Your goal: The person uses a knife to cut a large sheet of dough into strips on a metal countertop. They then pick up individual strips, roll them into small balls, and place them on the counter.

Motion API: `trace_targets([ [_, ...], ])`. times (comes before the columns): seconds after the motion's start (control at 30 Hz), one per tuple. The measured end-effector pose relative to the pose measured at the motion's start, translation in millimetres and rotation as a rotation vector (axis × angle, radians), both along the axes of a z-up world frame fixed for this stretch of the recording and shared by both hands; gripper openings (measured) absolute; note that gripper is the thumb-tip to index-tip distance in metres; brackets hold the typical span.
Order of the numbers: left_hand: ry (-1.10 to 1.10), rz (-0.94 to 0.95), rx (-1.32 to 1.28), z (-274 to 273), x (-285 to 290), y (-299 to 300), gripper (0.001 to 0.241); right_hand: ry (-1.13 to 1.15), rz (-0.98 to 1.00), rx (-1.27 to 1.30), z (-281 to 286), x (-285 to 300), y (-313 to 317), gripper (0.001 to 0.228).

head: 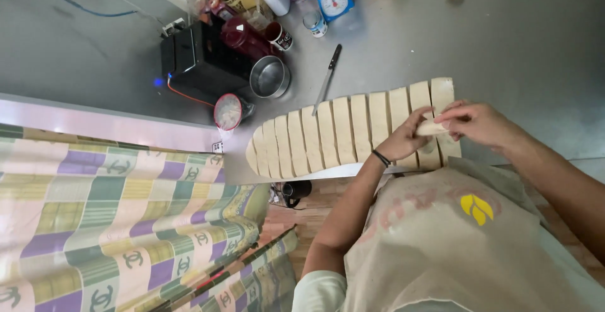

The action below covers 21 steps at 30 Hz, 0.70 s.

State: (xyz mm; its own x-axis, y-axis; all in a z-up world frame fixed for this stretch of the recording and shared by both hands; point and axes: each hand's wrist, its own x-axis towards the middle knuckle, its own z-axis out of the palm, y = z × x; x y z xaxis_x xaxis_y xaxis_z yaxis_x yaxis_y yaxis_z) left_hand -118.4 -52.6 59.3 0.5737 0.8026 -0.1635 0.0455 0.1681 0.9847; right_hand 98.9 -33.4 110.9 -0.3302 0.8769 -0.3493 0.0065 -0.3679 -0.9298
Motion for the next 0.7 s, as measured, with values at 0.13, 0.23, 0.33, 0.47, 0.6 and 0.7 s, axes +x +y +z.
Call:
trace_targets([
  [0.13,0.376,0.101,0.412,82.4,7.9,-11.5,0.103,-0.204,0.101,0.120,22.1,-26.1,-22.9,0.045],
  [0.23,0.471,0.190,0.500,54.8,5.1,3.4,0.089,-0.457,0.114,0.226,40.6,-40.1,-18.7,0.043],
  [0.33,0.412,0.290,0.387,-16.6,-1.3,14.6,0.046,-0.691,0.120,0.423,43.7,-40.2,-4.5,0.031],
  [0.47,0.292,0.302,0.251,-7.9,7.4,13.5,0.007,-0.709,0.078,0.584,36.7,-34.4,7.7,0.024],
  [0.6,0.230,0.348,0.352,-69.3,31.7,17.3,0.026,-0.656,0.047,0.677,28.4,-19.4,18.7,0.025],
  [0.7,0.191,0.300,0.348,-65.4,46.4,-2.9,0.034,-0.482,-0.123,0.929,-32.5,3.2,47.8,0.022],
])
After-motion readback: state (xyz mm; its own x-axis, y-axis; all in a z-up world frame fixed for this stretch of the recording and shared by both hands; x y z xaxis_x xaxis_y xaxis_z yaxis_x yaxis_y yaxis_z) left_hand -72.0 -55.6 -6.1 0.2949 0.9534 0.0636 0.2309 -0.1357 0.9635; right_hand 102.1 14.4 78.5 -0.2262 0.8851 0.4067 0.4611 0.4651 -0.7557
